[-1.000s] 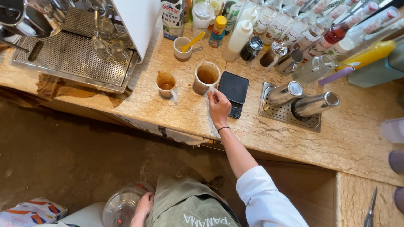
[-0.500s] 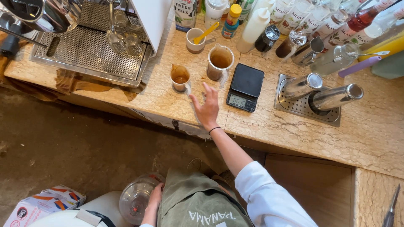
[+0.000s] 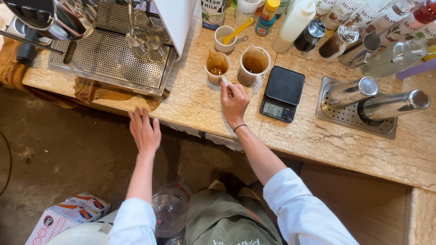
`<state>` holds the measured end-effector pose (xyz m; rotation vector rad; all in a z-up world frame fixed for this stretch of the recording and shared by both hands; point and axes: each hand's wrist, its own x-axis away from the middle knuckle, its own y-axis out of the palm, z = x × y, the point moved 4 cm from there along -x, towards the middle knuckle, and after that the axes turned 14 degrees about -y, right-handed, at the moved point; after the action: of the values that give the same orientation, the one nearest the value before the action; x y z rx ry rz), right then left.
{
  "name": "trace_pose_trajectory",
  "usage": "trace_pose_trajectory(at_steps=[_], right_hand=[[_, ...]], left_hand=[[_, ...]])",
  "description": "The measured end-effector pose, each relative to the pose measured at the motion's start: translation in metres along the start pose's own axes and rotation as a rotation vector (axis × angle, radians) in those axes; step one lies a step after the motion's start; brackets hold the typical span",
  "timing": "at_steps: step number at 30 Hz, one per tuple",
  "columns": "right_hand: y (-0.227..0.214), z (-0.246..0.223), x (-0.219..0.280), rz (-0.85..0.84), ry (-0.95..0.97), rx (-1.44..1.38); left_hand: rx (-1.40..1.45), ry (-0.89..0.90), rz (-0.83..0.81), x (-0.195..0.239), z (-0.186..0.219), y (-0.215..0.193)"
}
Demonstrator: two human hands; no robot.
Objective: The person scoops a brown powder into a container, places it on a scale, and mixes it with a handheld frother. They then pour the mixture into a pitcher, operate an espresso machine to extract coffee into a cup, and clean the machine with a cloth.
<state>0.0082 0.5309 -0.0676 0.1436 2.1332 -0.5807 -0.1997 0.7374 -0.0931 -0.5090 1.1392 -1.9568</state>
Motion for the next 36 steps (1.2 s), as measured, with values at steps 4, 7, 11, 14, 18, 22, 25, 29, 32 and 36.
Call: trace_pose_trajectory(at_steps=[4,7,11,14,18,22,25,29,32,36], right_hand=[[-0.038,-0.018,-0.02,0.013,0.021,-0.001],[-0.058,-0.023,-0.034,0.042,0.004,-0.054],[-0.062,-0.019,-0.048,0.067,-0.056,-0.054],[-0.061,-0.014,-0.059,0.061,-0.075,-0.072],[-0.063,-0.017,-0.067,0.056,-0.072,-0.094],[-0.056,-0.019,-0.065,0.056,-0.057,-0.093],[-0.055,-0.022,-0.072,0.042,-0.063,-0.022],[-0.056,-0.026,-0.069,0.043,-0.038,-0.025],[-0.05,-0.027,-0.061,0.028,-0.003,-0.038],[-0.024,-0.029,-0.048,-0.026,0.05,-0.088]], left_hand=[[-0.168,-0.007,-0.026,-0.066,-0.013,0.069],[-0.241,0.135,-0.07,-0.044,0.068,0.083],[-0.236,0.21,-0.135,-0.011,0.164,0.111],[-0.151,0.27,-0.055,-0.003,0.192,0.149],[0.106,0.182,0.352,-0.006,0.172,0.104],[-0.057,-0.068,0.175,-0.051,0.126,0.122],[-0.101,-0.024,-0.063,-0.061,0.16,0.145],[-0.237,0.227,-0.243,-0.031,0.201,0.173],[-0.347,0.399,-0.266,-0.009,0.211,0.169],[-0.374,0.388,-0.38,0.023,0.189,0.139]])
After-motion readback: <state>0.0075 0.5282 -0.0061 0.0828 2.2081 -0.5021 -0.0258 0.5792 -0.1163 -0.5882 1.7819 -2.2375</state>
